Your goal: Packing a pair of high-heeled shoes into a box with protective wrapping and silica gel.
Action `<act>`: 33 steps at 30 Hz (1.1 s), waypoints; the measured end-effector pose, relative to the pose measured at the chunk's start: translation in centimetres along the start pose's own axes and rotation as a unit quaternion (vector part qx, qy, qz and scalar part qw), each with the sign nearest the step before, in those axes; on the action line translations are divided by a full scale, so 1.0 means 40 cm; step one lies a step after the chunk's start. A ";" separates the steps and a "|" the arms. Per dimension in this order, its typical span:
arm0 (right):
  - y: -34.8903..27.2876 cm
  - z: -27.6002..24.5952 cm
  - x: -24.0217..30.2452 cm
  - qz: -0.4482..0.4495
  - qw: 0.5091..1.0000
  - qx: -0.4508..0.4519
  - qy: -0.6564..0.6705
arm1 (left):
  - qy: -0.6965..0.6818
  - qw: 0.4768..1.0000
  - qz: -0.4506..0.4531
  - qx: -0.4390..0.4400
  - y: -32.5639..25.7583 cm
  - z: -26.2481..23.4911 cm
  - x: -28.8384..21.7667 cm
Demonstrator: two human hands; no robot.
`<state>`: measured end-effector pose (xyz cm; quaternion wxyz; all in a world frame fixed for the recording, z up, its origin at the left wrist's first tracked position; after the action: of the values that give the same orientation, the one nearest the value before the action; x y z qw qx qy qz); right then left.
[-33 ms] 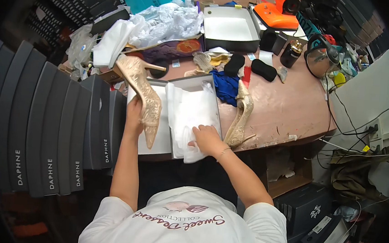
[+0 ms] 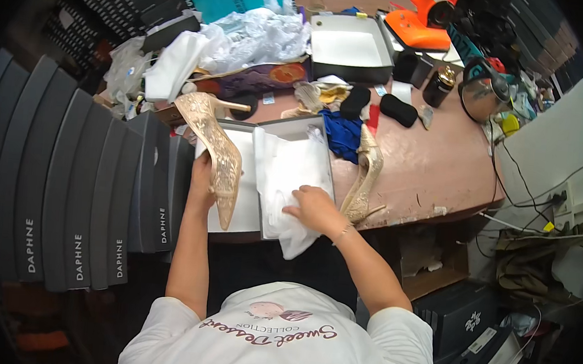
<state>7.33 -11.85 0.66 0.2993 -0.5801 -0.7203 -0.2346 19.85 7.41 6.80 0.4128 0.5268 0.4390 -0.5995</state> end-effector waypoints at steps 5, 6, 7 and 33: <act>-0.006 -0.259 0.182 -0.041 0.846 -0.060 0.528 | 0.365 0.924 0.035 0.107 -0.153 0.010 -0.093; 0.004 -0.254 0.194 -0.053 0.830 -0.040 0.553 | 0.379 0.910 0.060 0.154 -0.173 0.031 -0.095; 0.012 -0.233 0.208 -0.058 0.845 -0.012 0.532 | 0.391 0.894 0.083 0.204 -0.197 0.052 -0.089; -0.083 0.013 0.336 -0.067 0.991 -0.069 0.091 | -0.223 0.972 -0.076 -0.007 -0.407 0.119 0.078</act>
<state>2.03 -2.87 9.77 0.3062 -0.5263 -0.7095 -0.3549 2.65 7.19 5.49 0.4574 0.3417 0.3790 -0.7282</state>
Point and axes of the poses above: each hand's wrist, its own y-axis towards the middle knuckle, its own z-axis out of the palm, x = y × z, the point moved 7 cm from there along y, towards the middle knuckle, and after that the axes turned 7 degrees about y, right-handed, at the moved point
